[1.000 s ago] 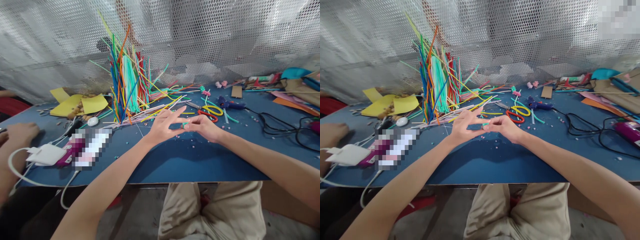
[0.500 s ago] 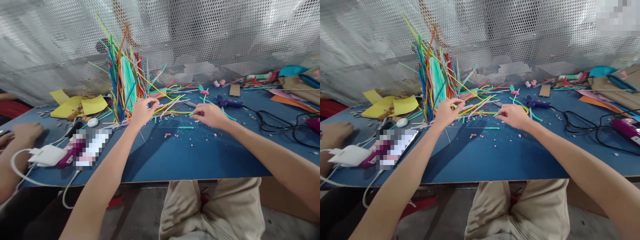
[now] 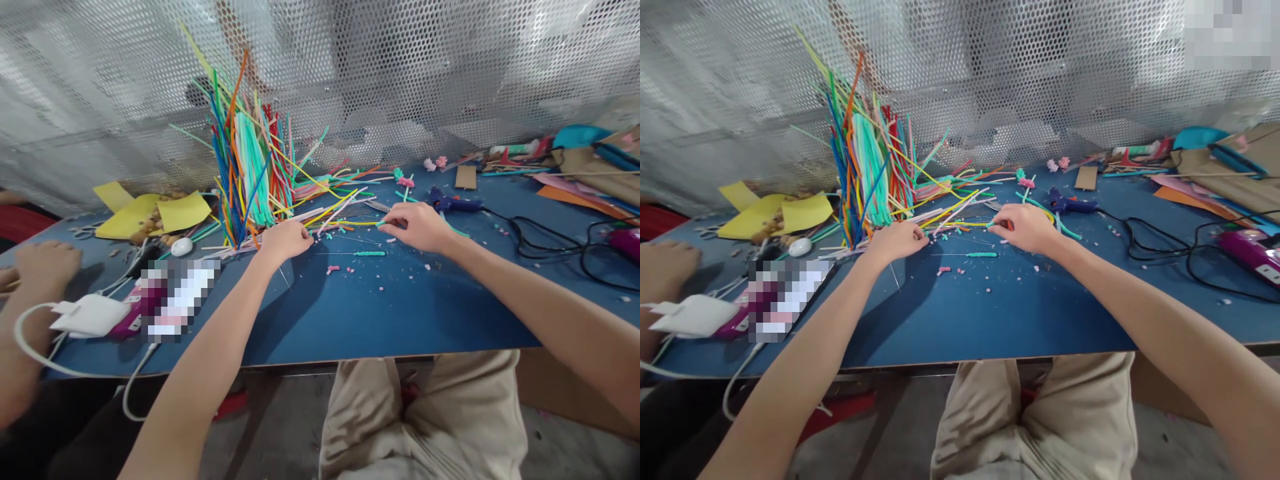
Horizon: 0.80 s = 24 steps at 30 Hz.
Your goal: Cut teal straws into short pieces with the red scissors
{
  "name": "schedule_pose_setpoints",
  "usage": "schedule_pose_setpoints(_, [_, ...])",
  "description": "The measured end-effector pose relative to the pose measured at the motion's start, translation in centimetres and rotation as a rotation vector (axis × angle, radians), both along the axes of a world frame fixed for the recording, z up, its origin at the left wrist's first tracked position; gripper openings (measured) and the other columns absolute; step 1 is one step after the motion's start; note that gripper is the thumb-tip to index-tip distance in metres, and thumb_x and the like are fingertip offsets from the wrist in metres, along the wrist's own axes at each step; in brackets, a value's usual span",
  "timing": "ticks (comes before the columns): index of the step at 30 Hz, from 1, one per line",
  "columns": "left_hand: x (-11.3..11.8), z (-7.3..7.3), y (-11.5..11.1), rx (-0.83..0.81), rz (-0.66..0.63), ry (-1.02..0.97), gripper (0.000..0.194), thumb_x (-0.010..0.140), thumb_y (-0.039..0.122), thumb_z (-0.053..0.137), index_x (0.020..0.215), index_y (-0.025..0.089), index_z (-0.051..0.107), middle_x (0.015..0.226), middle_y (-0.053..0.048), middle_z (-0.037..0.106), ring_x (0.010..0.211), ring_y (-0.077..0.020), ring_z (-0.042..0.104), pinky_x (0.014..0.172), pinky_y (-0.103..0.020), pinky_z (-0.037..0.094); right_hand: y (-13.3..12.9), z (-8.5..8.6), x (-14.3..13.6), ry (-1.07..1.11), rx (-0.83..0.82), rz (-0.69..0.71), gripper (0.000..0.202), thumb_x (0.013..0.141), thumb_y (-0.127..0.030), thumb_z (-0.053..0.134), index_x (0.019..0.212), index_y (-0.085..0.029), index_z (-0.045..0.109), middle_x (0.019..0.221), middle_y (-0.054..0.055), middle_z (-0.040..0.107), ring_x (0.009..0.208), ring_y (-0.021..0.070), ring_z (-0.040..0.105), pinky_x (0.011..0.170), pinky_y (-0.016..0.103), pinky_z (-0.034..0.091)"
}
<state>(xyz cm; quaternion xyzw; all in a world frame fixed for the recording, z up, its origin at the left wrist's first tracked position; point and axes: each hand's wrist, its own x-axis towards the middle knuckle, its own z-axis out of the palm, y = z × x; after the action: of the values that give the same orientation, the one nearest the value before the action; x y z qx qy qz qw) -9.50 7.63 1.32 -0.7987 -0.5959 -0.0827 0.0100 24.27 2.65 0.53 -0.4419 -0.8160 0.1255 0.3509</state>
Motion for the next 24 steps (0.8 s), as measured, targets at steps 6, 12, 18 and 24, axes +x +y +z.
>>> schedule_pose_setpoints(6, [1.4,1.1,-1.3,0.207,-0.039,-0.148,0.017,0.083,0.037,0.065,0.079,0.022,0.073,0.073,-0.008,0.073,0.067,-0.0243,0.067,0.064,-0.036,0.051,0.1,-0.4,-0.3,0.128,-0.066,0.014,0.015,0.086,-0.038,0.076,0.077,-0.025,0.077,0.076,0.003,0.061,0.069,0.017,0.046,0.072,0.037,0.031])
schedule_pose_setpoints(12, [5.7,0.7,-4.2,-0.08,-0.306,-0.705,0.024,0.101,0.043,0.052,0.098,0.02,0.06,0.084,-0.006,0.077,0.066,-0.0162,0.066,0.065,-0.032,0.052,-1.0,-1.0,-2.3,0.382,-0.26,0.0,0.034,0.087,-0.054,0.073,0.078,-0.021,0.076,0.066,0.0,0.056,0.058,0.0122,0.036,0.058,0.034,0.026])
schedule_pose_setpoints(18, [8.4,-0.4,-7.0,-0.305,-0.412,-0.946,0.033,0.1,0.053,0.055,0.102,0.02,0.056,0.098,-0.009,0.079,0.065,-0.0142,0.065,0.059,-0.028,0.053,-2.6,-1.1,-4.3,0.552,-0.392,0.066,0.039,0.084,-0.058,0.074,0.077,-0.02,0.078,0.065,-0.001,0.054,0.06,0.011,0.032,0.056,0.032,0.023])
schedule_pose_setpoints(24, [8.3,0.1,-7.4,-0.391,-0.372,-0.972,0.035,0.097,0.055,0.061,0.103,0.022,0.051,0.095,-0.007,0.079,0.071,-0.0163,0.069,0.059,-0.027,0.053,-3.0,-1.3,-4.8,0.621,-0.429,0.067,0.041,0.082,-0.06,0.074,0.078,-0.019,0.079,0.07,0.003,0.064,0.064,0.0141,0.043,0.057,0.031,0.03])
